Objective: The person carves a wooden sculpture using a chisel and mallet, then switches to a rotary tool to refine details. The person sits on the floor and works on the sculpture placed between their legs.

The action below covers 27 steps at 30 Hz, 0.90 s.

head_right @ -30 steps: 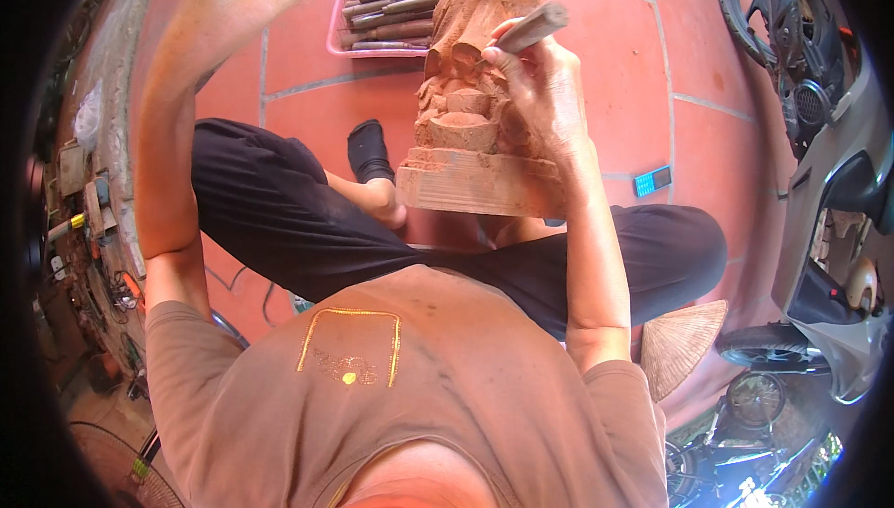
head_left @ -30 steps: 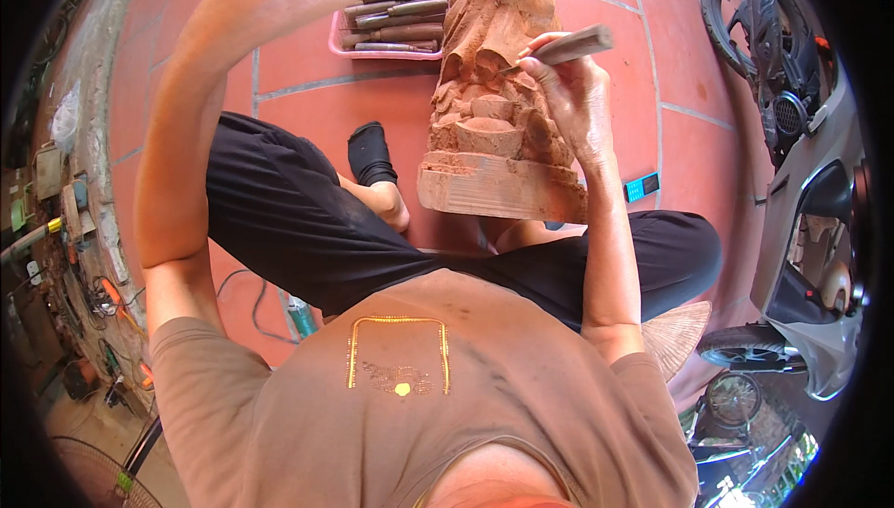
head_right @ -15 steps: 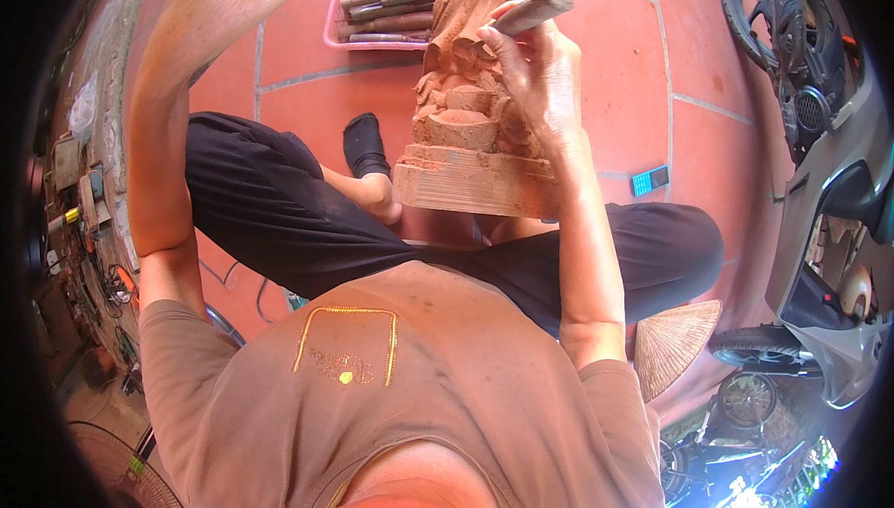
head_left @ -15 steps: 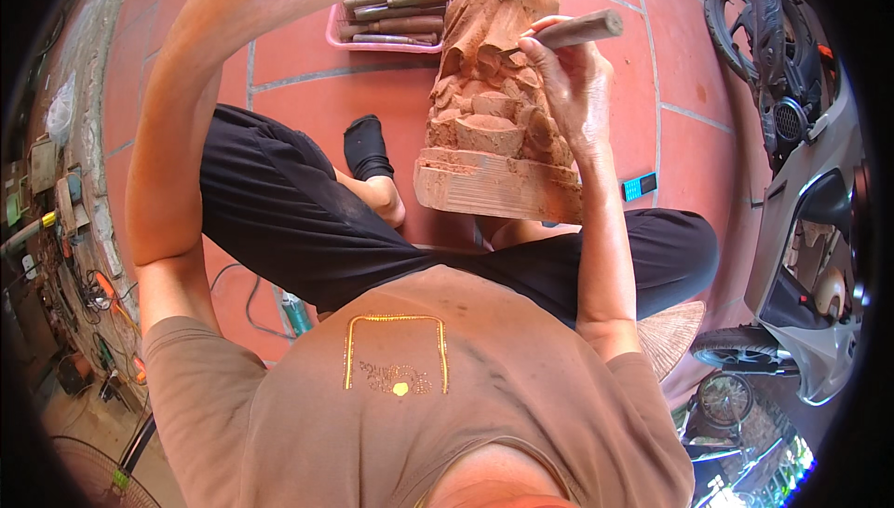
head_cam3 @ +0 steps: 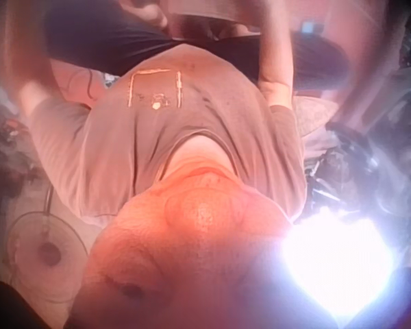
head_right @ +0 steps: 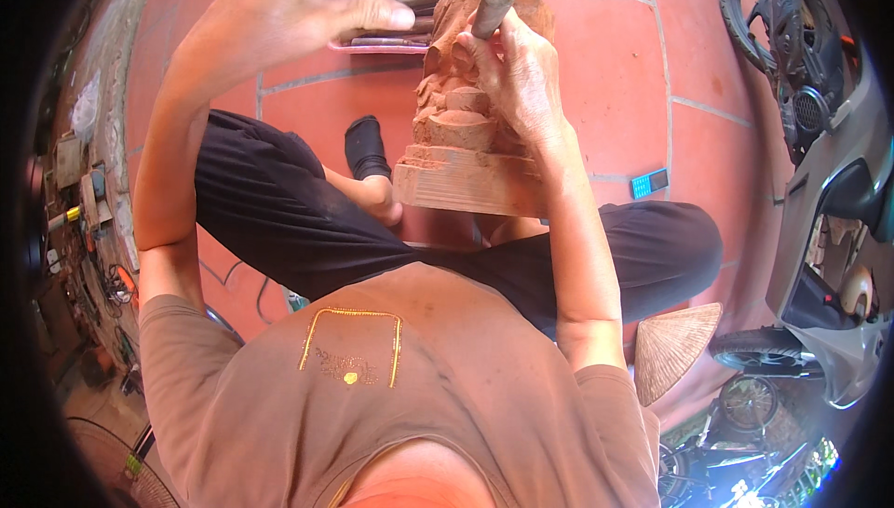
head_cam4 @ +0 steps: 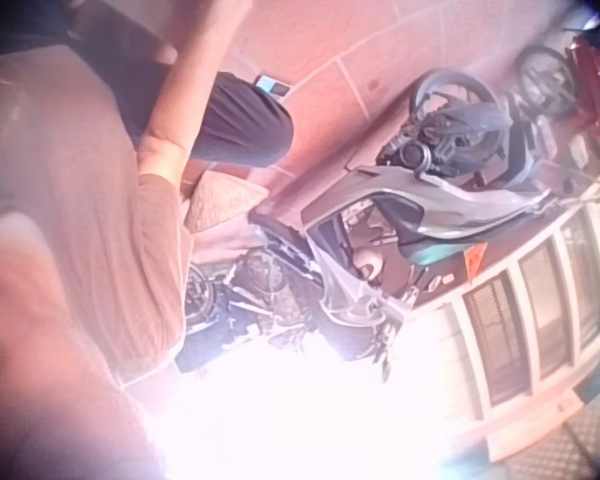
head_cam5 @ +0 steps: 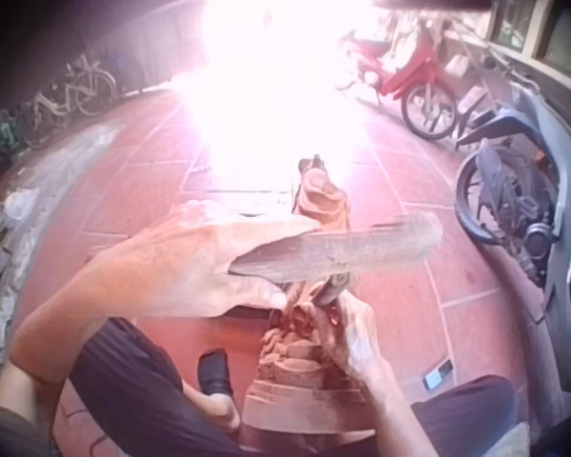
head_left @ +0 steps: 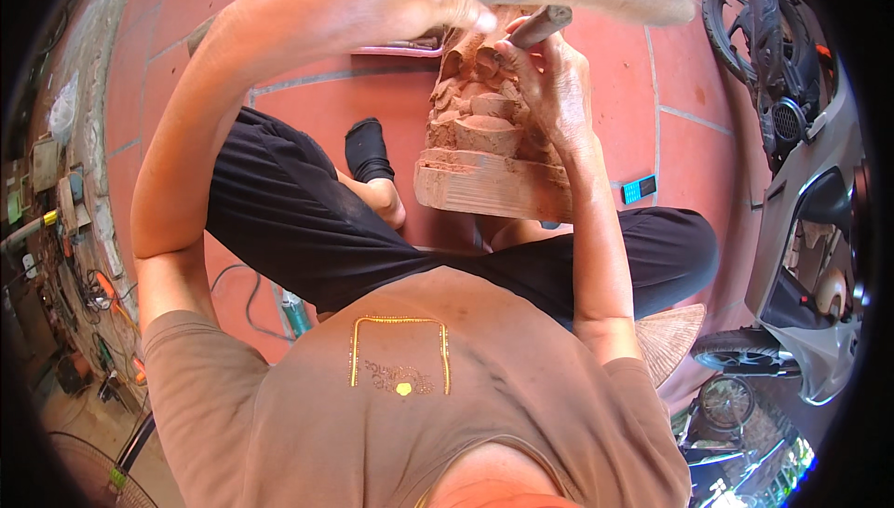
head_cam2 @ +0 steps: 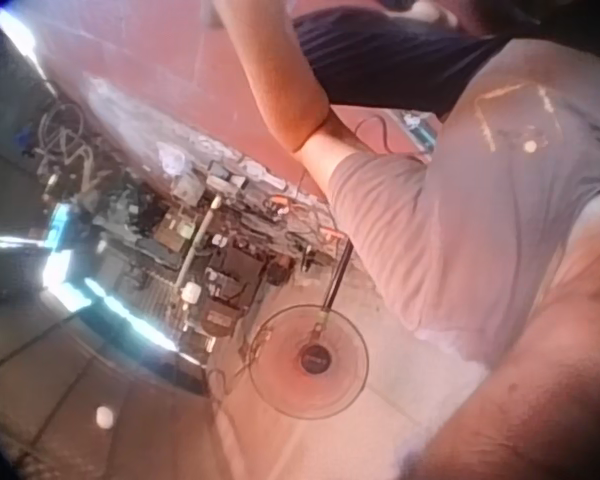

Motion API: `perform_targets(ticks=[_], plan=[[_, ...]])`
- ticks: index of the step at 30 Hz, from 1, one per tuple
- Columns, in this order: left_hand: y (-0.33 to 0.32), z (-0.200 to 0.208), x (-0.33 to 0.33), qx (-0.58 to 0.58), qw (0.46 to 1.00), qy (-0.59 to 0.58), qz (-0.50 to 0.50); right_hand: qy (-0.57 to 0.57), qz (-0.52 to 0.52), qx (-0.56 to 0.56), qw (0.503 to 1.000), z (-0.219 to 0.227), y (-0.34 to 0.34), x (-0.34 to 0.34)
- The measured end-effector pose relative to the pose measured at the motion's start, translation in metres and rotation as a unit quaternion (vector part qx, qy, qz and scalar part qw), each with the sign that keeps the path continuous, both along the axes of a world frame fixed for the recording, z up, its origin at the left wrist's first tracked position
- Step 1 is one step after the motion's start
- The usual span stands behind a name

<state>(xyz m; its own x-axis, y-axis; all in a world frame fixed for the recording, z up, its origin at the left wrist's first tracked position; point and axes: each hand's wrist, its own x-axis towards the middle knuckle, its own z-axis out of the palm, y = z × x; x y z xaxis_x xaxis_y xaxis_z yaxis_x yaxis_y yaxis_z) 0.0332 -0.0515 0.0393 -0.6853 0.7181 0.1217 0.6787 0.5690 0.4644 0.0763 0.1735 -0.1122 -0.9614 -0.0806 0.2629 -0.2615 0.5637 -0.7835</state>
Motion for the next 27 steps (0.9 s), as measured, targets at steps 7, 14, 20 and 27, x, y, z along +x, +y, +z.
perform_targets(ticks=[7,14,20,27], plan=[[0.001,0.013,0.005,0.081,0.994,-0.067,0.038,0.01,0.014,-0.007,1.0,-0.003,0.002,0.006],[0.0,0.005,-0.005,-0.097,0.994,-0.046,0.019,0.081,0.049,0.032,0.995,-0.007,0.007,0.014],[-0.017,0.01,-0.014,0.108,0.988,-0.047,0.105,-0.071,0.012,-0.121,0.99,-0.001,0.017,0.021],[-0.02,0.008,-0.016,0.139,0.986,-0.023,0.089,-0.036,-0.023,-0.125,0.991,0.0,0.012,0.004]])
